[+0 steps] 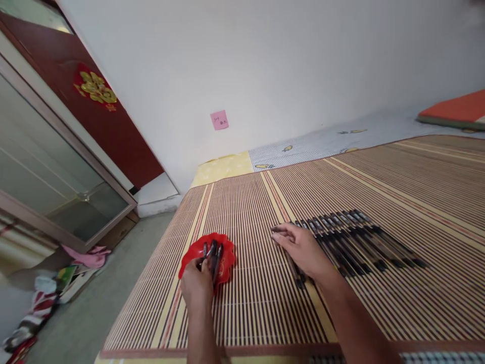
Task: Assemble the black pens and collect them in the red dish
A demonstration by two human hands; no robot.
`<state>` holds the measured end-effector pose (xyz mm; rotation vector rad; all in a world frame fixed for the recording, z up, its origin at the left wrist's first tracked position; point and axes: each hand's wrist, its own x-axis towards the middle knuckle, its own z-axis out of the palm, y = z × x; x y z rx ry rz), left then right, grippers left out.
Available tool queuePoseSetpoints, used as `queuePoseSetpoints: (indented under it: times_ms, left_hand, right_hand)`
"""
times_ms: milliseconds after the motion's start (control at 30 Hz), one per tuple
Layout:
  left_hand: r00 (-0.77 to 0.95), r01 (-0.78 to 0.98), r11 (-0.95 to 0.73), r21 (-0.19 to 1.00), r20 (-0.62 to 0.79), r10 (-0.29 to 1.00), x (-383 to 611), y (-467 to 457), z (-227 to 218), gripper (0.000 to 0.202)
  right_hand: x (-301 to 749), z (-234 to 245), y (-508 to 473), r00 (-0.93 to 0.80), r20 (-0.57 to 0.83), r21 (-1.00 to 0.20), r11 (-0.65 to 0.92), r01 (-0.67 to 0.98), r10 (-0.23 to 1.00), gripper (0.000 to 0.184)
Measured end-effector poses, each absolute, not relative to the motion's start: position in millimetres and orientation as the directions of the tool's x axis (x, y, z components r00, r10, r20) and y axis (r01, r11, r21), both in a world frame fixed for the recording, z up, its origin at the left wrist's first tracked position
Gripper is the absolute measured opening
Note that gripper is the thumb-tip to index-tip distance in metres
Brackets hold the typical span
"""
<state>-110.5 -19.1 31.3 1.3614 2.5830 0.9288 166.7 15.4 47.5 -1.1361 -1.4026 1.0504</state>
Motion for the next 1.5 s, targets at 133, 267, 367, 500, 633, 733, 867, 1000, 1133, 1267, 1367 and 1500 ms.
queuePoseSetpoints:
  times_ms: [133, 267, 367, 500, 633, 733, 867, 1000, 1133, 1267, 1367, 1500]
  left_hand:
    - [-0.561, 0.780, 0.411, 0.473, 0.236, 0.794, -117.2, -16.7, 26.1, 0.028]
    - [-0.553, 0.789, 0.408, 0.459, 0.240, 0.798, -121.1, -16.7, 21.8, 0.022]
    - [-0.557, 0.784, 0.389, 0.484, 0.270, 0.785, -117.2, -17.1, 24.5, 0.023]
    - [-0.523, 0.772, 0.268, 0.577, 0.336, 0.783, -105.2, -13.9, 30.4, 0.028]
    - [-0.438, 0.742, 0.039, 0.669, 0.440, 0.784, -83.7, -10.3, 35.9, 0.029]
    - [-0.353, 0.670, -0.125, 0.732, 0.461, 0.814, -62.5, -9.1, 38.3, 0.030]
    - [-0.234, 0.529, -0.210, 0.822, 0.380, 0.895, -34.7, -7.6, 34.7, 0.029]
    - [-0.117, 0.486, -0.218, 0.847, 0.310, 0.944, -14.1, -6.5, 26.0, 0.025]
    - [0.004, 0.480, -0.227, 0.847, 0.257, 0.967, -2.4, -6.8, 18.0, 0.022]
    - [0.086, 0.530, -0.203, 0.823, 0.186, 0.979, 4.7, -8.6, 12.9, 0.019]
    - [0.064, 0.596, -0.149, 0.789, 0.138, 0.988, 9.8, -10.7, 10.5, 0.020]
    - [-0.005, 0.737, -0.028, 0.676, 0.047, 0.999, 17.9, -12.8, 8.0, 0.037]
  right_hand:
    - [180.8, 49.6, 16.8, 0.042, 0.195, -0.979, 0.191, 0.073, 0.980, 0.030]
    - [193.8, 52.2, 15.4, 0.099, 0.207, -0.978, 0.203, 0.052, 0.973, 0.031]
    - [202.1, 51.0, 14.5, 0.113, 0.212, -0.977, 0.207, 0.059, 0.971, 0.030]
    - [216.0, 50.0, 12.9, 0.115, 0.249, -0.960, 0.229, 0.159, 0.962, 0.027]
    - [226.5, 49.5, 9.4, 0.046, 0.267, -0.877, 0.222, 0.426, 0.963, 0.027]
    - [224.9, 47.4, 6.0, -0.045, 0.212, -0.767, 0.195, 0.612, 0.976, 0.028]
    - [213.6, 47.3, 2.1, -0.177, 0.040, -0.645, 0.160, 0.747, 0.983, 0.027]
    - [203.0, 49.4, -0.7, -0.235, -0.086, -0.527, 0.156, 0.835, 0.968, 0.024]
    - [192.2, 47.1, -4.5, -0.231, -0.160, -0.479, 0.129, 0.868, 0.960, 0.021]
    - [182.6, 43.7, -7.9, -0.279, -0.162, -0.526, 0.156, 0.836, 0.947, 0.019]
    - [186.2, 41.5, -5.8, -0.279, -0.079, -0.571, 0.186, 0.800, 0.957, 0.023]
    - [200.3, 36.1, 1.1, -0.155, 0.017, -0.584, 0.135, 0.800, 0.988, 0.031]
